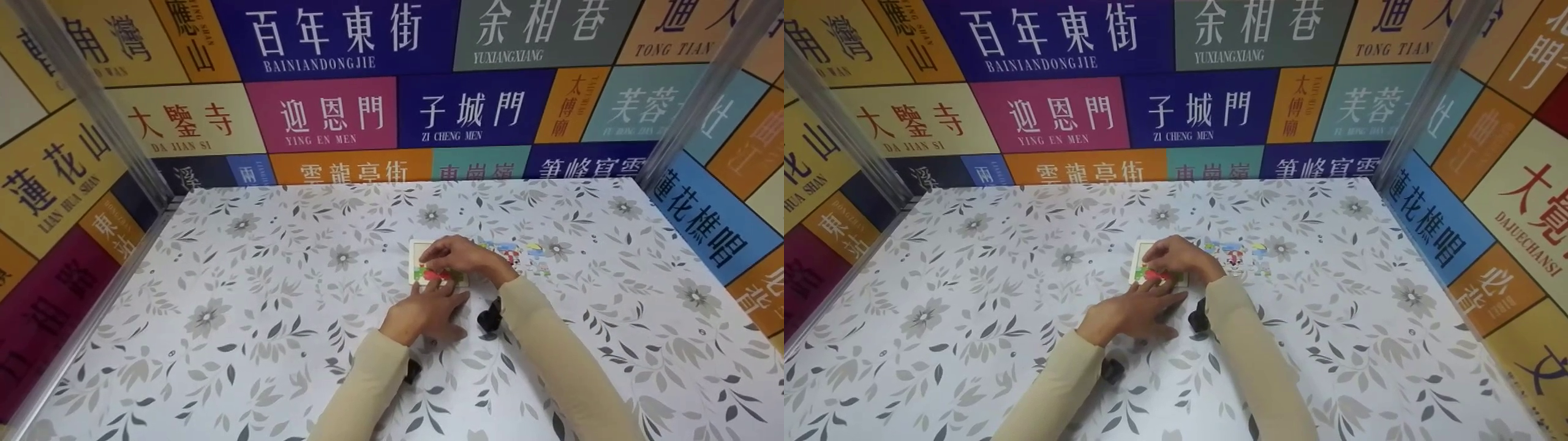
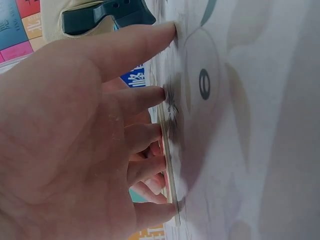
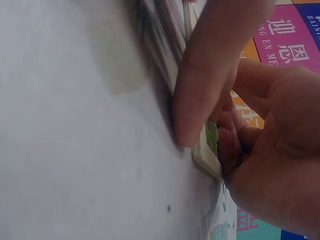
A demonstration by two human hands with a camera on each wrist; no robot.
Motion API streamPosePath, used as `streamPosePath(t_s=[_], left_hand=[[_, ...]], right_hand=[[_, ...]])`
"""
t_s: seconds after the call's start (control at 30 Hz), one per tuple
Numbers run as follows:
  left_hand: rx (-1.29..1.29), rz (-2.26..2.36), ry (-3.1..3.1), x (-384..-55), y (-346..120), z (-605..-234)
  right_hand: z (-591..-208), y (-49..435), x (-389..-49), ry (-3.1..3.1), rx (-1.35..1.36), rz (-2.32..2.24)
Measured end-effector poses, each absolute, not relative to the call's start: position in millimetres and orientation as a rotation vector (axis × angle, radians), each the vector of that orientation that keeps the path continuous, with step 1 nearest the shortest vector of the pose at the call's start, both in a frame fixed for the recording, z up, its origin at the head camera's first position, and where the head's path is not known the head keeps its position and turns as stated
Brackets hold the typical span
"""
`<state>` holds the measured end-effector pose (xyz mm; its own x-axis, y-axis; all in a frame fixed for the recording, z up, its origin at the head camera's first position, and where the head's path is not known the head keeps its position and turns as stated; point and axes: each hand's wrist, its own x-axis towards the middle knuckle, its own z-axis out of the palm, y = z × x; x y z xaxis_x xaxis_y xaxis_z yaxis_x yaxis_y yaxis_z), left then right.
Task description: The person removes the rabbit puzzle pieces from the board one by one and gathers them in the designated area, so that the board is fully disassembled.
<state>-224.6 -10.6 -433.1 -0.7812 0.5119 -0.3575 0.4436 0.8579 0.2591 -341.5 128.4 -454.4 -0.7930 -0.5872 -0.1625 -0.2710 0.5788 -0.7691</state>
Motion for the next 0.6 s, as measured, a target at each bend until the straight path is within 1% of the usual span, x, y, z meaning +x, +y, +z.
streamPosePath(t_s=[0.6], left_hand=[[0.654,0.262,2.553,-223.6,-12.5,-433.3]], right_hand=[[-454.7,129.9,-343.4,2.389,-0.744,-1.043]])
